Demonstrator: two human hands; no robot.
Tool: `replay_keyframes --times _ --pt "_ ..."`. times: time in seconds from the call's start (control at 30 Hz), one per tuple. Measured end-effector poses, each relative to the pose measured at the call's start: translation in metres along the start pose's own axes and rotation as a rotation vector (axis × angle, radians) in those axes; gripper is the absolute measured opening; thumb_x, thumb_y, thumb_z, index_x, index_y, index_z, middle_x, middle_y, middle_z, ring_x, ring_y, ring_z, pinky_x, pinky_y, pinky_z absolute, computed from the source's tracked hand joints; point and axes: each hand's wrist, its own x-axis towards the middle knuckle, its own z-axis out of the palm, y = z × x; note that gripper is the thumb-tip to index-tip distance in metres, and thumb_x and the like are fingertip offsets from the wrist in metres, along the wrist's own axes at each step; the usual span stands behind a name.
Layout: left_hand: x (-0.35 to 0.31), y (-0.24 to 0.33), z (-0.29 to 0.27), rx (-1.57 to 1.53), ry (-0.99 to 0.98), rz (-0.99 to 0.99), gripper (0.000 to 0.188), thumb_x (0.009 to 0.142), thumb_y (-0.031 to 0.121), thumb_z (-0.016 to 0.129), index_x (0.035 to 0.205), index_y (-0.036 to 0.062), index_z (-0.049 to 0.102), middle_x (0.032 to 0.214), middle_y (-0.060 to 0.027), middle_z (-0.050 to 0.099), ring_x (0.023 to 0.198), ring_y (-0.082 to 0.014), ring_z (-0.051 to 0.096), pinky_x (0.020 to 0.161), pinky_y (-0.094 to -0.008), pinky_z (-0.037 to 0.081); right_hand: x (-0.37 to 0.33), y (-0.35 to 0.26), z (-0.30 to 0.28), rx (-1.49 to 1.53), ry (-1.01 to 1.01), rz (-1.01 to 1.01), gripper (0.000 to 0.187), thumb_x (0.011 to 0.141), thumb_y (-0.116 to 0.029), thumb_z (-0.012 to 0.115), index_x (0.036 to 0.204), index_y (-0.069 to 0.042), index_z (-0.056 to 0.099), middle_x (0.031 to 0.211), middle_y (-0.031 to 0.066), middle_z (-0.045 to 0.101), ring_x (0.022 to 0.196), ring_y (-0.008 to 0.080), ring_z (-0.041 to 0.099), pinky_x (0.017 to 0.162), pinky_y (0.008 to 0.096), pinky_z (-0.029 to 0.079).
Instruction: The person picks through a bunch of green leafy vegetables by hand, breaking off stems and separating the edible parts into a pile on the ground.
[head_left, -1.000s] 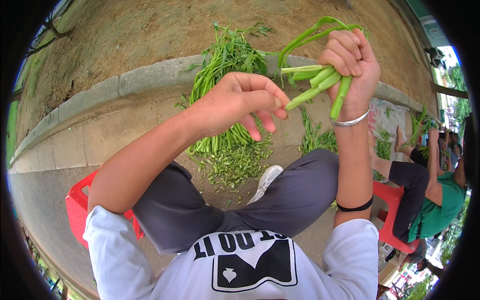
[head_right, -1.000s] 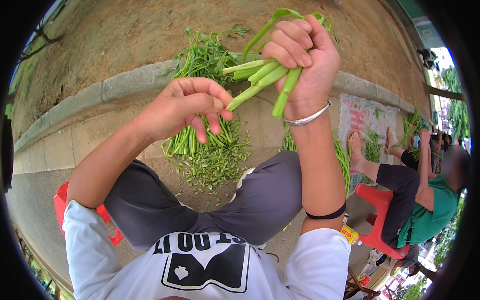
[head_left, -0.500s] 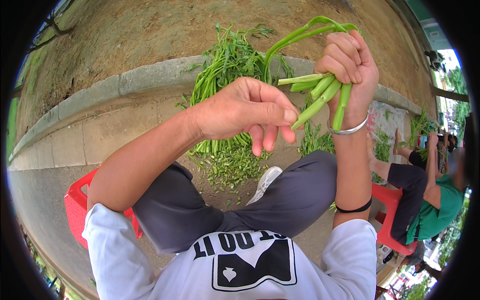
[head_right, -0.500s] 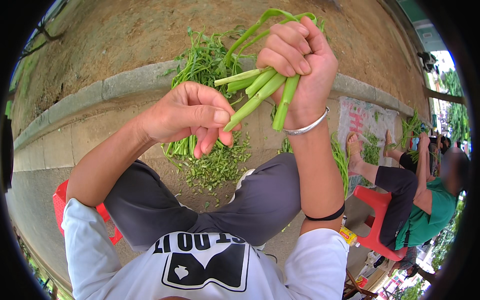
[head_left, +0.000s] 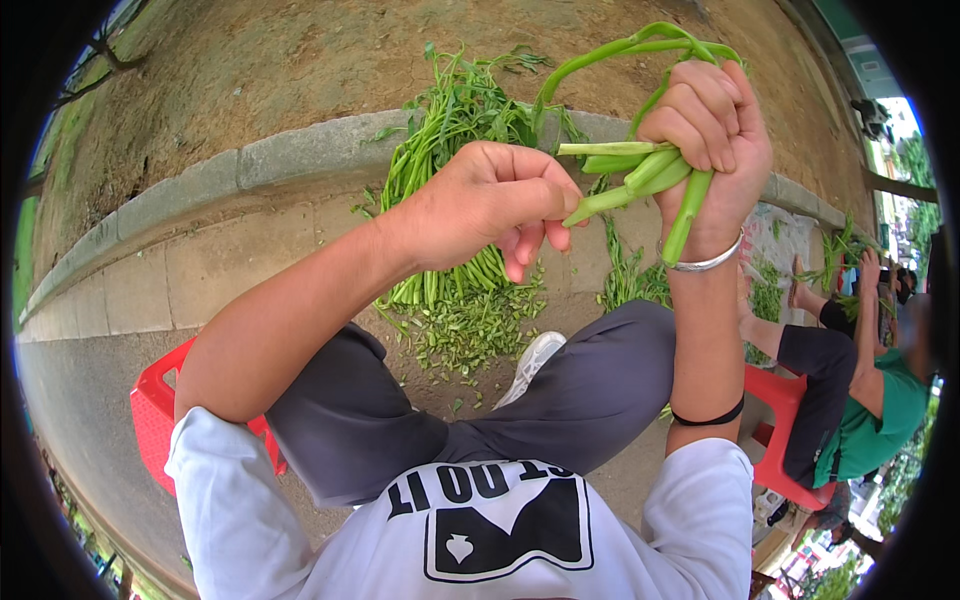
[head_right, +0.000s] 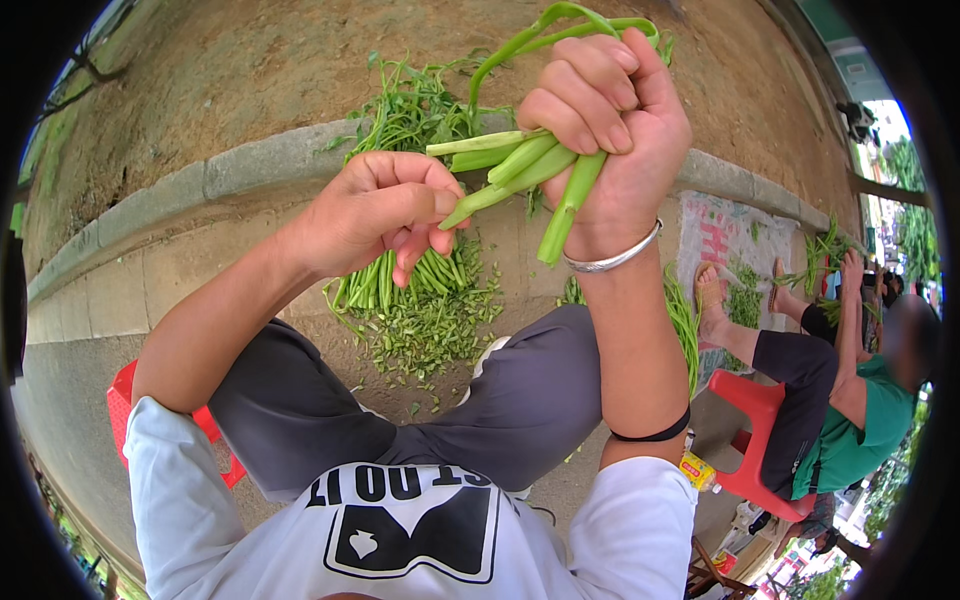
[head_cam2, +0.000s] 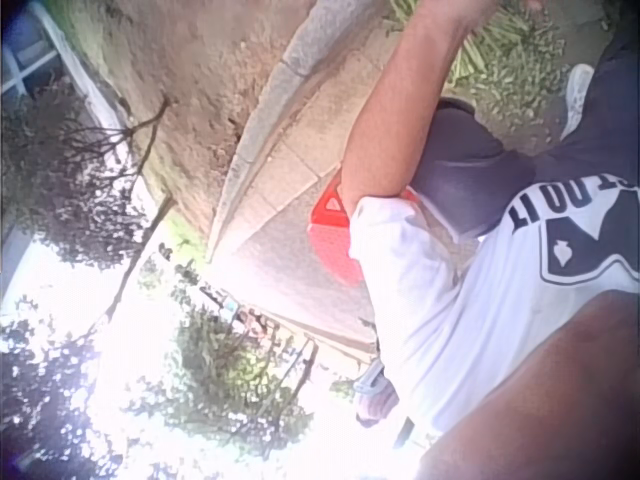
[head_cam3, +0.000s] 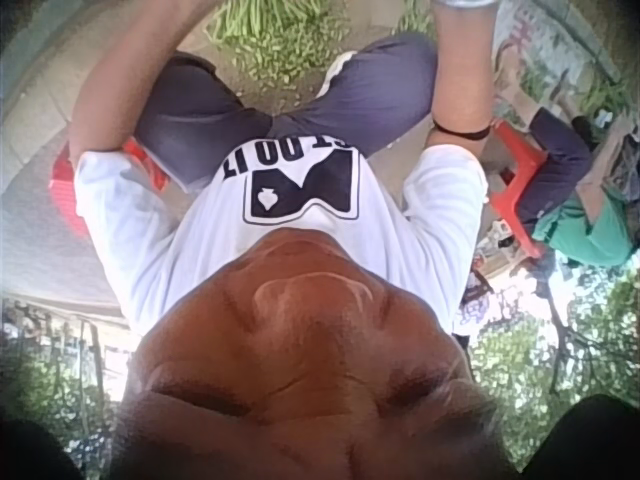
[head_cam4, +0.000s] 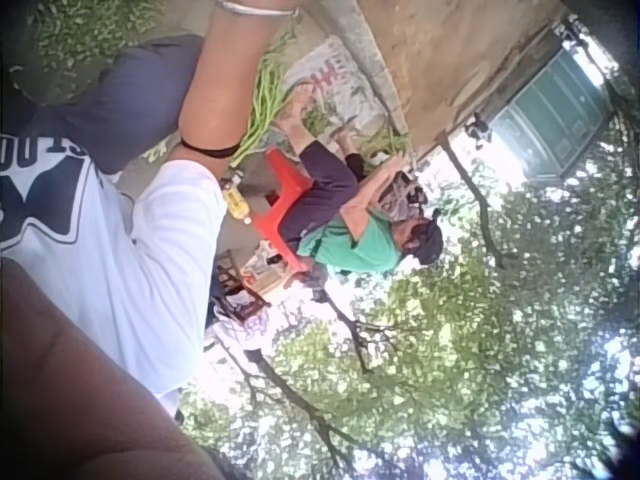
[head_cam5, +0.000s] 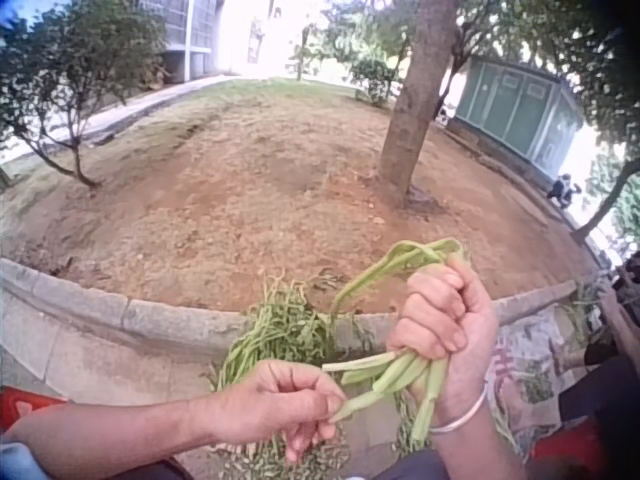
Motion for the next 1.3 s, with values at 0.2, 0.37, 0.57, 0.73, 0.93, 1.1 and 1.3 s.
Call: replay_keyframes --times 0.2,0.37,0.57,0.73,0.93,1.1,1.3 --pt "0.008 -0.003 -0.004 -0.185 0.014 -0.091 0.017 0.081 0.014 0.054 0.084 -0.0024 0.057 0.065 -0.0076 0.059 0.039 -0.0071 0.048 0.037 -0.0204 0.044 0.0 0.001 0.003 -0.064 -0.068 -0.028 0.026 0.091 -0.021 0.038 0.07 -0.007 0.044 0.056 -0.0027 0.037 0.039 0.0063 0.033 0.041 0.0224 0.029" --pt "0.011 -0.008 -0.012 -0.116 0.107 -0.162 0.016 0.079 0.014 0.059 0.083 -0.0019 0.059 0.065 -0.0053 0.059 0.043 -0.0063 0.05 0.039 -0.022 0.045 0.0 -0.006 0.009 -0.083 -0.162 -0.015 0.026 0.091 -0.022 0.038 0.071 -0.007 0.044 0.056 -0.0031 0.036 0.039 0.0057 0.034 0.041 0.0219 0.029" --pt "0.003 -0.002 -0.008 0.355 0.01 -0.187 0.01 0.076 0.008 0.064 0.083 0.0017 0.06 0.065 -0.0022 0.059 0.047 -0.0051 0.052 0.04 -0.02 0.044 -0.001 -0.008 0.004 -0.16 -0.086 -0.053 0.026 0.091 -0.021 0.037 0.071 -0.007 0.044 0.056 -0.0033 0.036 0.039 0.0055 0.032 0.041 0.0222 0.028" --pt "-0.004 0.002 -0.017 0.446 -0.092 -0.109 0.015 0.073 0.008 0.069 0.084 0.0023 0.06 0.064 0.0 0.058 0.049 -0.0036 0.051 0.042 -0.0181 0.043 0.0 -0.006 0.001 -0.166 -0.04 -0.025 0.025 0.091 -0.021 0.037 0.072 -0.007 0.044 0.057 -0.0033 0.036 0.039 0.0052 0.031 0.041 0.0222 0.028" --pt "-0.01 0.01 -0.007 0.469 0.006 -0.013 0.021 0.073 0.015 0.072 0.085 0.0015 0.061 0.063 0.0005 0.057 0.049 -0.0026 0.049 0.042 -0.0167 0.04 0.003 -0.002 -0.006 -0.23 0.039 -0.058 0.024 0.092 -0.018 0.036 0.071 -0.007 0.039 0.056 -0.0018 0.035 0.039 0.0066 0.032 0.041 0.0224 0.029" --pt "-0.006 0.003 -0.006 0.452 0.135 0.053 0.018 0.077 0.017 0.068 0.082 0.0006 0.063 0.06 0.0001 0.057 0.046 -0.003 0.048 0.041 -0.0168 0.039 0.004 0.002 -0.009 -0.3 0.155 -0.124 0.024 0.091 -0.022 0.038 0.071 -0.01 0.043 0.055 -0.0042 0.035 0.038 0.005 0.029 0.04 0.0223 0.026" --pt "-0.002 -0.002 -0.002 0.442 0.184 0.03 0.017 0.08 0.018 0.065 0.08 0.0004 0.063 0.059 0.0004 0.056 0.045 -0.0034 0.049 0.039 -0.0178 0.04 0.006 0.005 -0.01 -0.325 0.211 -0.171 0.024 0.091 -0.022 0.038 0.07 -0.01 0.042 0.055 -0.004 0.035 0.038 0.0059 0.029 0.039 0.0223 0.026"
